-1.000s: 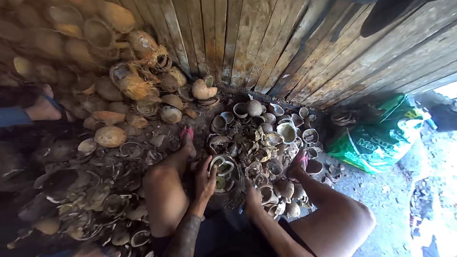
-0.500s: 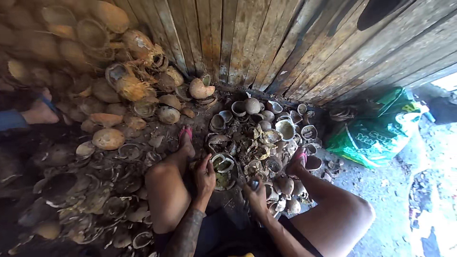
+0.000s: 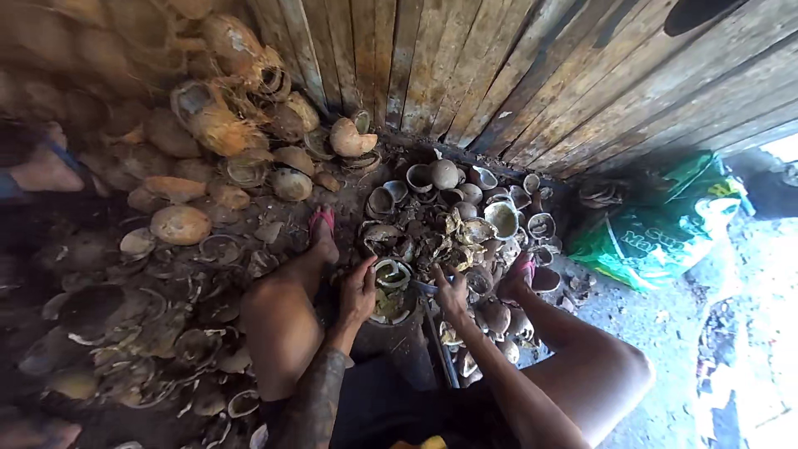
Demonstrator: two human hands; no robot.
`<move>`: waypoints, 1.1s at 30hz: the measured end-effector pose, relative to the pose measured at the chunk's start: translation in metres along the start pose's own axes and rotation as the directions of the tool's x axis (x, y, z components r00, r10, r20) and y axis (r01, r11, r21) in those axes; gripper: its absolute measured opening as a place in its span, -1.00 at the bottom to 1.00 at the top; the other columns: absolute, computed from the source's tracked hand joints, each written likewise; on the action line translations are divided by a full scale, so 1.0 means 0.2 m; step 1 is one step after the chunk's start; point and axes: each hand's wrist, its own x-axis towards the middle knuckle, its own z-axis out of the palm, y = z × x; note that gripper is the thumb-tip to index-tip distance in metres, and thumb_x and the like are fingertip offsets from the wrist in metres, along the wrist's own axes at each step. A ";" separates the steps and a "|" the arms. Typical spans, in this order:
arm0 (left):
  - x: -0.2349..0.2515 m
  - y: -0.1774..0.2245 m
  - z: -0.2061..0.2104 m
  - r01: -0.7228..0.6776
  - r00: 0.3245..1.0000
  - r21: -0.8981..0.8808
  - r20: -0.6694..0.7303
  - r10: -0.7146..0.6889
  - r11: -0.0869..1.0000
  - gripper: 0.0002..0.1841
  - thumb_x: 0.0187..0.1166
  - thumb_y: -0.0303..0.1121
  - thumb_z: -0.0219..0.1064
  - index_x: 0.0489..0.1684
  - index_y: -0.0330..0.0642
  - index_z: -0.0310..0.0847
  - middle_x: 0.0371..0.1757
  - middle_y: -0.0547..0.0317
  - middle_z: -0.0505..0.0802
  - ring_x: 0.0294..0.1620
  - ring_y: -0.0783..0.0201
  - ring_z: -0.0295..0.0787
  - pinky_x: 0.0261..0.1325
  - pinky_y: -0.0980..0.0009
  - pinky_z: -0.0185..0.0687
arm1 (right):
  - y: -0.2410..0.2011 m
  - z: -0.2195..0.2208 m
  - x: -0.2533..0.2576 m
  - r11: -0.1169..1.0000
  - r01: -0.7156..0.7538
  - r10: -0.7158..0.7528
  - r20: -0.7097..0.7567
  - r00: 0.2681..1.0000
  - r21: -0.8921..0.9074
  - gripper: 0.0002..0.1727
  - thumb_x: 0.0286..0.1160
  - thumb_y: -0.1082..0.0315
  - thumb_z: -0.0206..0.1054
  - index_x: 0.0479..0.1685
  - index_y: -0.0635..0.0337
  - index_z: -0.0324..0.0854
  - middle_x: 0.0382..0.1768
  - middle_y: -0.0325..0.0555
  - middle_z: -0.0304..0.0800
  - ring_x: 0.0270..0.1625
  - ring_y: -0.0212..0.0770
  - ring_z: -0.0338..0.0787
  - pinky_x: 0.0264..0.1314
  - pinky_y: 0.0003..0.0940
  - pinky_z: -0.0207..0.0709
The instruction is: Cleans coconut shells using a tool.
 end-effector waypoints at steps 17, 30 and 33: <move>0.04 0.09 0.03 0.103 0.992 0.277 -0.094 -0.080 0.955 -0.55 0.84 -0.11 -0.02 0.27 -0.11 0.79 0.10 -0.04 0.93 0.23 0.01 0.83 0.49 -0.09 0.47 | -0.11 -0.01 0.14 0.893 0.372 -0.296 0.292 0.909 -0.252 -0.58 0.64 0.05 0.31 -0.27 0.29 0.74 -0.44 -0.06 0.74 -0.36 -0.21 0.72 -0.14 -0.17 0.64; -0.06 0.19 0.08 0.262 0.952 0.245 -0.223 -0.209 0.933 -0.63 0.76 -0.41 0.08 0.36 -0.23 0.72 0.23 -0.20 0.86 0.38 -0.14 0.73 0.58 -0.08 0.42 | -0.18 0.00 -0.59 0.996 0.054 -0.061 -0.108 0.992 -0.066 -0.69 0.44 0.28 0.53 -0.05 0.31 0.60 -0.48 -0.10 0.62 -0.49 -0.22 0.62 -0.34 -0.20 0.59; 0.01 0.20 0.06 0.225 0.968 0.268 -0.168 -0.185 0.937 -0.64 0.77 -0.38 0.07 0.33 -0.17 0.74 0.12 -0.16 0.90 0.26 -0.13 0.80 0.47 -0.13 0.49 | -0.14 0.08 -0.37 0.996 0.077 -0.083 -0.155 0.984 -0.047 -0.73 0.39 0.30 0.54 -0.21 0.34 0.64 -0.51 -0.07 0.64 -0.48 -0.19 0.64 -0.32 -0.14 0.61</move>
